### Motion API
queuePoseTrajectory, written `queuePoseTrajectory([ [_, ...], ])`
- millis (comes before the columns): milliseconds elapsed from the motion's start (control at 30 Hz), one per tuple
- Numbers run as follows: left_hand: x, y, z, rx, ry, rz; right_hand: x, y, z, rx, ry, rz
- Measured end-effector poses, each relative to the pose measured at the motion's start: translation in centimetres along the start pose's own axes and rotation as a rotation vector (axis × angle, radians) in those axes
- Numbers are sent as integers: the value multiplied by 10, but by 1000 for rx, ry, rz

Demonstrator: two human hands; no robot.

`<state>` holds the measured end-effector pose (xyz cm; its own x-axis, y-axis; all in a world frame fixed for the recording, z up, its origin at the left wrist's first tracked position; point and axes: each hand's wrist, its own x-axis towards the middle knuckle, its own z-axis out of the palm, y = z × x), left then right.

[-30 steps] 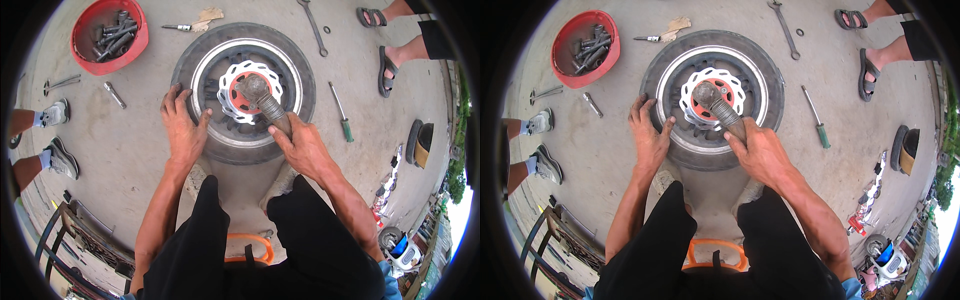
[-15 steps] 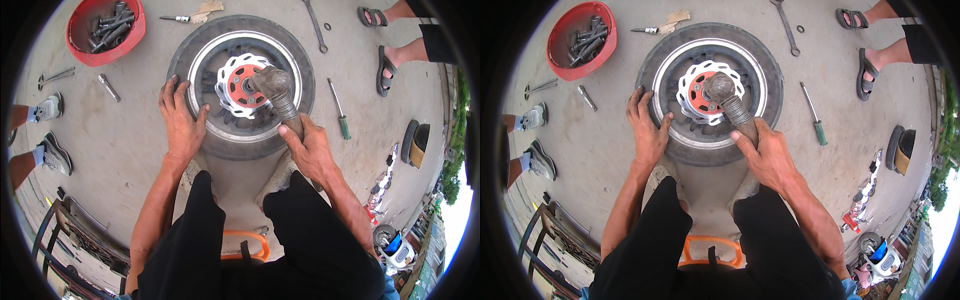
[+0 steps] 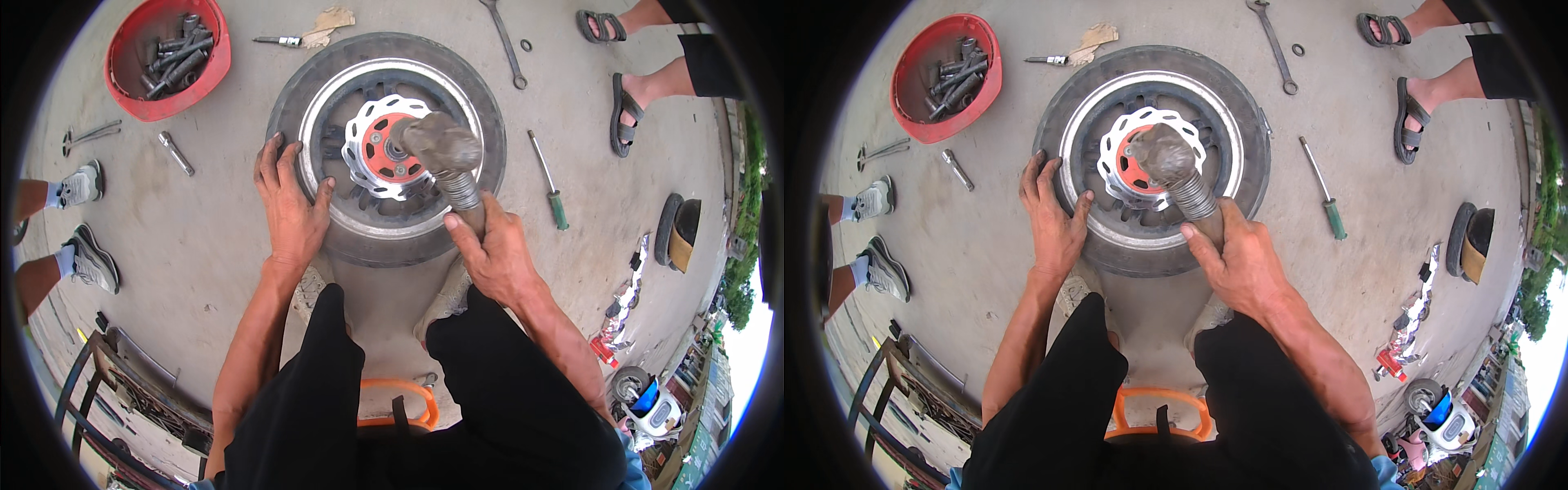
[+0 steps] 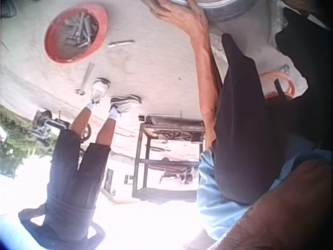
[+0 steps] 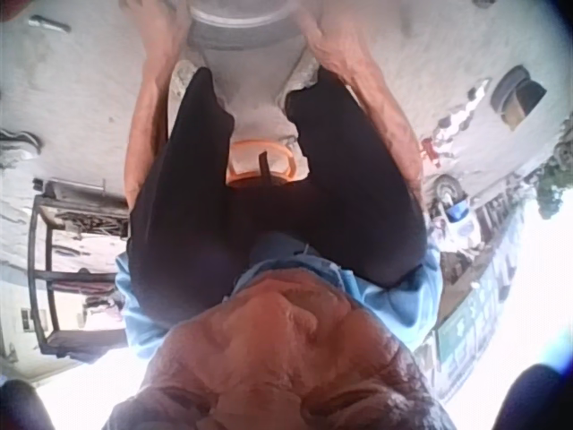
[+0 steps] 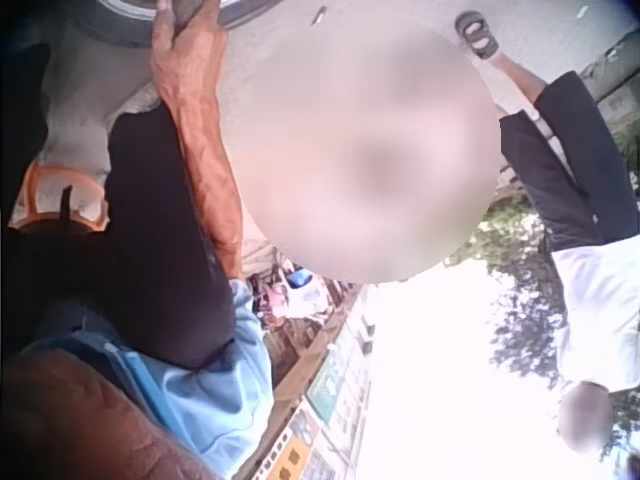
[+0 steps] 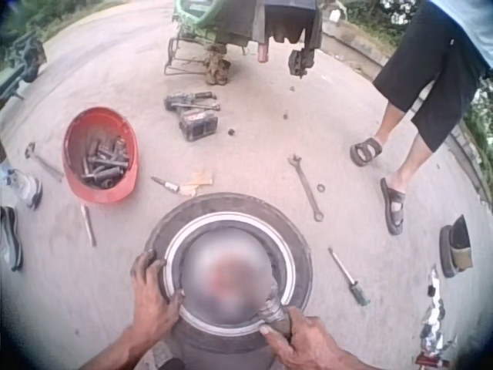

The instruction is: The person repairs a wheel by inserting components into the hub, using a hammer to seat them, and flipping the wheel to work on the brake rotor side.

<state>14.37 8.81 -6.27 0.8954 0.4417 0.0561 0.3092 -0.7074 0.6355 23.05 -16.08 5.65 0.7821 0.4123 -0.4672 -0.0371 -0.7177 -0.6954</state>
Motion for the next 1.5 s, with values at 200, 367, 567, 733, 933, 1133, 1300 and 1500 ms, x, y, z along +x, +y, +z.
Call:
queuePoseTrajectory([
  [200,2,-4,2,-14,8,28,11,7,-3,-92,-107,166],
  [367,-4,-2,0,-12,-7,-4,-3,-1,-8,94,29,66],
  [567,0,1,-1,-31,-19,-4,21,-2,0,-168,-101,156],
  [733,-5,1,-2,-19,-16,-26,14,-16,-10,-2,-51,114],
  [933,-1,2,1,-56,-8,-17,22,7,9,-148,-81,41],
  [1133,0,0,0,-34,-17,-19,16,-9,-9,-28,-81,176],
  [1300,-6,0,-2,-38,-17,-17,-2,-10,-3,-6,34,-28],
  [1500,-4,2,-3,-42,-38,-3,17,6,10,-90,-82,62],
])
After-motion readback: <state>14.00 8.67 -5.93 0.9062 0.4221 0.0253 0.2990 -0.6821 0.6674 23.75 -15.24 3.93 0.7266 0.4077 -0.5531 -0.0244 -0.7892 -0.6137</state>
